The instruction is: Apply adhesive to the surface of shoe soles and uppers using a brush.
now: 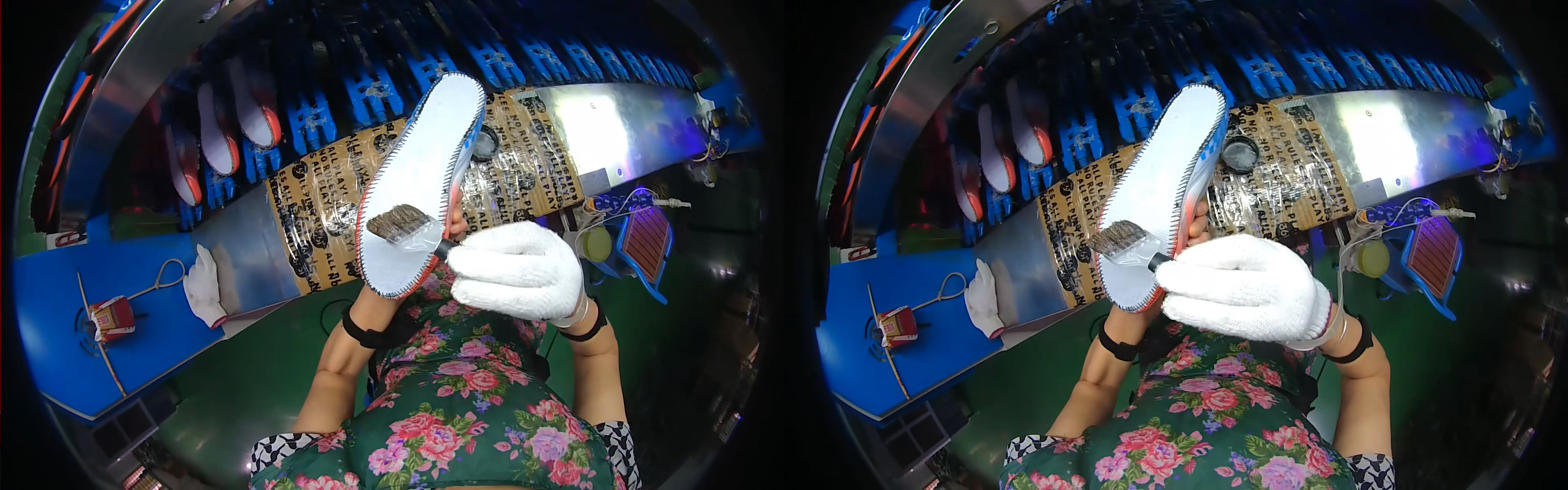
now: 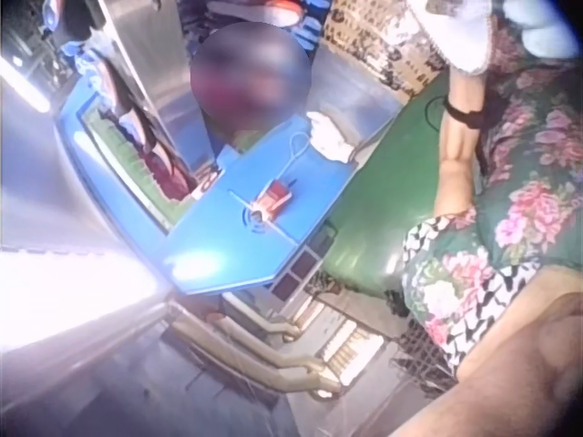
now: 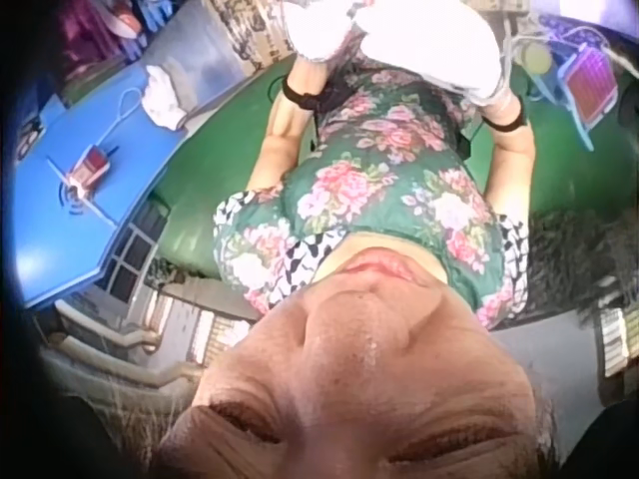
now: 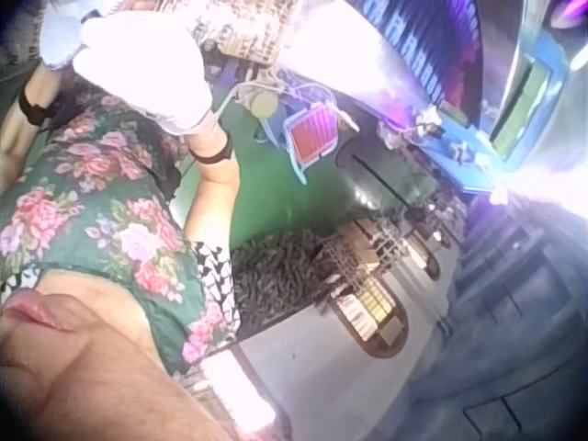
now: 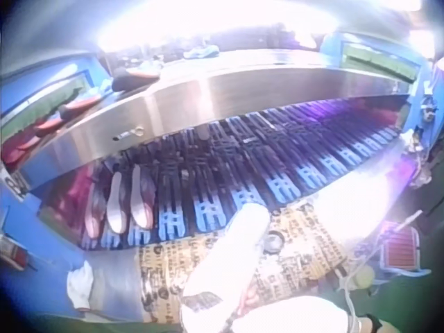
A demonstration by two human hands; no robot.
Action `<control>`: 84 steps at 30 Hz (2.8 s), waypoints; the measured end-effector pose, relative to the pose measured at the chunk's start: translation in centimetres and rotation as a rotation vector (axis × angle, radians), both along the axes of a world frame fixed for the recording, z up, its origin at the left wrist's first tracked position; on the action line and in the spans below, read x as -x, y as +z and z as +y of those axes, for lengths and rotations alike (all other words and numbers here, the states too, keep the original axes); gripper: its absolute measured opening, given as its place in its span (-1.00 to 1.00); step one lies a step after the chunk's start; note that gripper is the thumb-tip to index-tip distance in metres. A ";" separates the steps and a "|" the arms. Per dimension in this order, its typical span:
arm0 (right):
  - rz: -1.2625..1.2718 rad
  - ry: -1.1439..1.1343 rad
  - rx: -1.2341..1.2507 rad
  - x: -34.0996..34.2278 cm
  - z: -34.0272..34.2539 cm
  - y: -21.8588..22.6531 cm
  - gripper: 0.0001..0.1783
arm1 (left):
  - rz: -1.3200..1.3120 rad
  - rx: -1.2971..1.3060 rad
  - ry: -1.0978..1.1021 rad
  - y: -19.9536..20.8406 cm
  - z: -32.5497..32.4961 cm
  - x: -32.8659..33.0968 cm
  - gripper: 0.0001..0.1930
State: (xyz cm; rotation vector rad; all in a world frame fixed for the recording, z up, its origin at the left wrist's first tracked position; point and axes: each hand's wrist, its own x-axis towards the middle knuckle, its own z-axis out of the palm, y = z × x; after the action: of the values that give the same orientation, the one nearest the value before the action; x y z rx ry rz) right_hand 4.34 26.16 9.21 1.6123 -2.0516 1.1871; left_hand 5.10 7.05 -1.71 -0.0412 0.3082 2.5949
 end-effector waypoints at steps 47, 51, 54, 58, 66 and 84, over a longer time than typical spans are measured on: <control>-0.699 -0.590 0.671 1.0 3.6 -7.0 -0.75 | -0.043 -0.054 0.478 -1.3 -10.7 11.4 -0.50; -1.292 -0.586 0.961 2.3 3.9 -11.2 -0.72 | -0.027 -0.064 0.529 -3.3 -12.9 18.5 -0.62; -1.430 -0.517 1.225 3.8 3.3 -14.9 -0.67 | 0.080 -0.148 0.519 -6.5 -16.0 22.9 -0.71; -1.499 -0.405 1.360 4.9 2.4 -17.3 -0.67 | 0.021 -0.157 0.553 -8.9 -18.5 28.3 -0.65; -1.545 -0.418 1.461 6.0 1.5 -15.6 -0.68 | 0.207 -0.133 0.592 -12.5 -20.9 34.4 -0.55; -1.498 -0.142 1.524 6.8 2.1 -17.0 -0.71 | -0.375 0.520 0.682 -8.0 -23.2 25.1 -0.26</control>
State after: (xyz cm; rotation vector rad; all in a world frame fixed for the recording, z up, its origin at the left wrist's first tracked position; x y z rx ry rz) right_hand -2.45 28.28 -7.84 -0.3501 -0.6281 3.0529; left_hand -19.98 -16.15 -9.67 -0.9500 0.9495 2.9841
